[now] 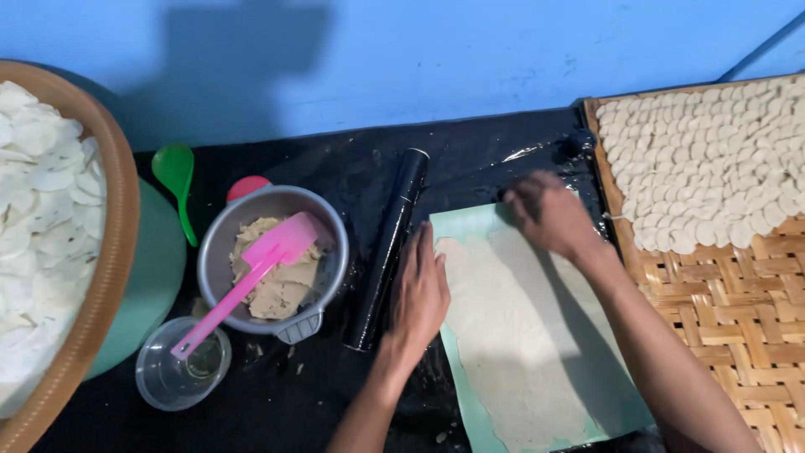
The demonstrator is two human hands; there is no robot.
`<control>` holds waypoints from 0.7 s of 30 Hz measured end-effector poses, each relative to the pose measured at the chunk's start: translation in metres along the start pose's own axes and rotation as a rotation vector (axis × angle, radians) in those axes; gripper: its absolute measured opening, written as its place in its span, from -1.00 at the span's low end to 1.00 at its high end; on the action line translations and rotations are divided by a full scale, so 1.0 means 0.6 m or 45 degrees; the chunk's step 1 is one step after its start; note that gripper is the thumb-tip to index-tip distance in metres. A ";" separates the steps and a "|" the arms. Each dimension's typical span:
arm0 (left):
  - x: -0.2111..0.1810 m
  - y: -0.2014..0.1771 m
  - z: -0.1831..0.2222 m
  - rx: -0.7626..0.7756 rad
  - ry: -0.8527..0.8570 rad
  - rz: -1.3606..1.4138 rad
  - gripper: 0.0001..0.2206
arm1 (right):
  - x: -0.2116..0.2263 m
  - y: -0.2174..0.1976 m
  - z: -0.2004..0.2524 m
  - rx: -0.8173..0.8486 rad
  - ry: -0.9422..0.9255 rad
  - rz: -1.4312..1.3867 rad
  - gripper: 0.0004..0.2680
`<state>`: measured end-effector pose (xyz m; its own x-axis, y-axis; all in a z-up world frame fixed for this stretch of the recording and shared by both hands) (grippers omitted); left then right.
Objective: Rolling out dough and cutting it into small circular shapes for crackers or snacks.
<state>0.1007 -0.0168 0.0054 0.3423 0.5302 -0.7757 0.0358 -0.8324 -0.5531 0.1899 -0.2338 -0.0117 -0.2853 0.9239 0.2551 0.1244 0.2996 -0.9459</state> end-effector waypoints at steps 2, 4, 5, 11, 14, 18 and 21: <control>0.010 0.012 -0.028 -0.046 0.014 -0.033 -0.57 | -0.032 -0.047 -0.013 -0.237 0.027 0.035 -0.77; 0.017 0.017 -0.049 -0.096 0.029 -0.066 -0.58 | -0.078 -0.076 -0.020 -0.476 0.046 0.071 -0.76; 0.028 0.018 -0.056 -0.100 -0.038 -0.056 -0.64 | -0.104 -0.066 -0.029 -0.445 0.042 0.254 -0.69; 0.098 0.007 -0.066 -0.258 -0.076 0.264 -0.78 | -0.196 0.006 -0.074 0.054 0.168 0.506 -0.58; 0.099 -0.008 -0.056 -0.318 -0.066 0.358 -0.79 | -0.143 -0.020 -0.051 -0.043 0.191 0.446 -0.59; 0.117 -0.001 -0.058 -0.337 -0.122 0.432 -0.86 | 0.026 -0.029 0.028 -0.084 0.110 0.179 -0.59; 0.112 -0.004 -0.065 -0.353 -0.058 0.371 -0.87 | 0.148 0.024 0.089 0.201 -0.085 0.075 -0.61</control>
<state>0.1605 0.0148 -0.0335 0.3339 0.2674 -0.9039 0.1974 -0.9575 -0.2103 0.1158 -0.1599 -0.0131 -0.3449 0.9194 0.1891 -0.0067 0.1991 -0.9800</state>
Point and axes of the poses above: each hand's wrist, its own z-axis away from the middle knuckle, its own y-axis out of the palm, x = y × z, the point moved 9 cm from there along -z, towards the middle knuckle, and after that the axes turned 10 degrees about z, right-handed, at the moved point
